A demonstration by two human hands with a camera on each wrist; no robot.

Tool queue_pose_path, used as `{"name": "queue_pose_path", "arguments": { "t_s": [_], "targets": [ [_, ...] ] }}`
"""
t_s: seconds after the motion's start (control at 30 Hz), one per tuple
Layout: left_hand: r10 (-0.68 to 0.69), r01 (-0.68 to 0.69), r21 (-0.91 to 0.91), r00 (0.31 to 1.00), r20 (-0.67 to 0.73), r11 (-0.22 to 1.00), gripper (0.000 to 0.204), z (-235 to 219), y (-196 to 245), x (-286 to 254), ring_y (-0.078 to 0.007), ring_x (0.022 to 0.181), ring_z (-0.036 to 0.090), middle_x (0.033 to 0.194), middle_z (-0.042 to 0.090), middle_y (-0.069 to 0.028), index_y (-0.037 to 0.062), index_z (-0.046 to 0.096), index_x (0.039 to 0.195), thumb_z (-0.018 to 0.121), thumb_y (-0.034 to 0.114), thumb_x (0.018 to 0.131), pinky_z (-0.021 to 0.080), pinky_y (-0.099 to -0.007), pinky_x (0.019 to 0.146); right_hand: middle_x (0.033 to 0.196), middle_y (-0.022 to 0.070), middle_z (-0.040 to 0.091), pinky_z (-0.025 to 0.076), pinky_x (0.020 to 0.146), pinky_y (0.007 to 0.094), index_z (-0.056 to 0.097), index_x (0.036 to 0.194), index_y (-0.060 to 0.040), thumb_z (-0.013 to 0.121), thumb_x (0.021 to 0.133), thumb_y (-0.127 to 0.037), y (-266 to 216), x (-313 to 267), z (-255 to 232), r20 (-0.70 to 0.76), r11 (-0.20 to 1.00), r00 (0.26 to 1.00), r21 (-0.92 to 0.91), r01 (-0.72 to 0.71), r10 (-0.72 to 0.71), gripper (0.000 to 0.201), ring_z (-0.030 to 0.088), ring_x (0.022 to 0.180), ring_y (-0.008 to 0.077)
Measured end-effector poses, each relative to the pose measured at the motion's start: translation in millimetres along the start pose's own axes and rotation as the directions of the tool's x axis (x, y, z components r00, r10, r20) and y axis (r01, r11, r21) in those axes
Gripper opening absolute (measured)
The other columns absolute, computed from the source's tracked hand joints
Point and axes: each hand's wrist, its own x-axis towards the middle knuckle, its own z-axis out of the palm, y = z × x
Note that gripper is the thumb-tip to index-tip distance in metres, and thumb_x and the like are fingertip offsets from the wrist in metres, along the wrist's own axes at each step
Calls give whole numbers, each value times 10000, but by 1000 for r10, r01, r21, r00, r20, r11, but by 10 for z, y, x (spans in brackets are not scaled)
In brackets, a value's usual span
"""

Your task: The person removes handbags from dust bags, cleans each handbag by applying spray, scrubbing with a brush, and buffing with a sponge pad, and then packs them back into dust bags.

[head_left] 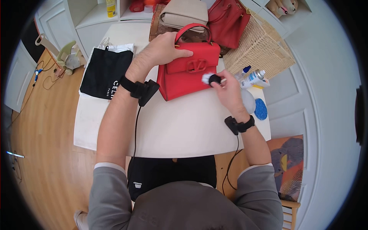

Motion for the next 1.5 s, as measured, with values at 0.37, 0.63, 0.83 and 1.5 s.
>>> {"name": "queue_pose_path", "arguments": {
  "t_s": [0.37,0.63,0.83,1.5],
  "targets": [
    [13,-13,-40,1000,-4,999,573,-18,24,-35,-300,952,733,1024,753,-191,-48,695,1186,862,402,874,587,-398,884,1108,175,616,603,761,372,633,1155,2,801,851,9,-710,-450,232,163,903,922,322,286,-351,347,699,920,341],
    [51,-52,-36,999,-6,998,579,24,-115,15,-272,937,717,1011,748,-178,-48,690,1187,884,388,860,580,-392,866,1038,176,613,553,721,416,617,1124,5,803,844,8,-538,-340,384,183,946,937,188,264,-298,336,676,798,332],
    [42,-45,-46,998,-54,998,654,28,-99,-1,-358,943,749,1002,766,-217,-40,718,1167,884,489,821,593,-444,865,1023,165,643,557,711,388,620,1132,0,808,853,-2,37,-206,141,59,978,977,46,201,-204,337,681,778,285],
    [-15,11,-97,999,-37,995,565,41,-188,66,-226,917,707,969,734,-147,-34,676,1100,907,406,832,573,-366,849,1109,152,619,582,751,395,642,1081,-33,709,856,-48,-713,-424,525,248,554,554,-78,829,-794,235,665,917,297]
  ]
}}
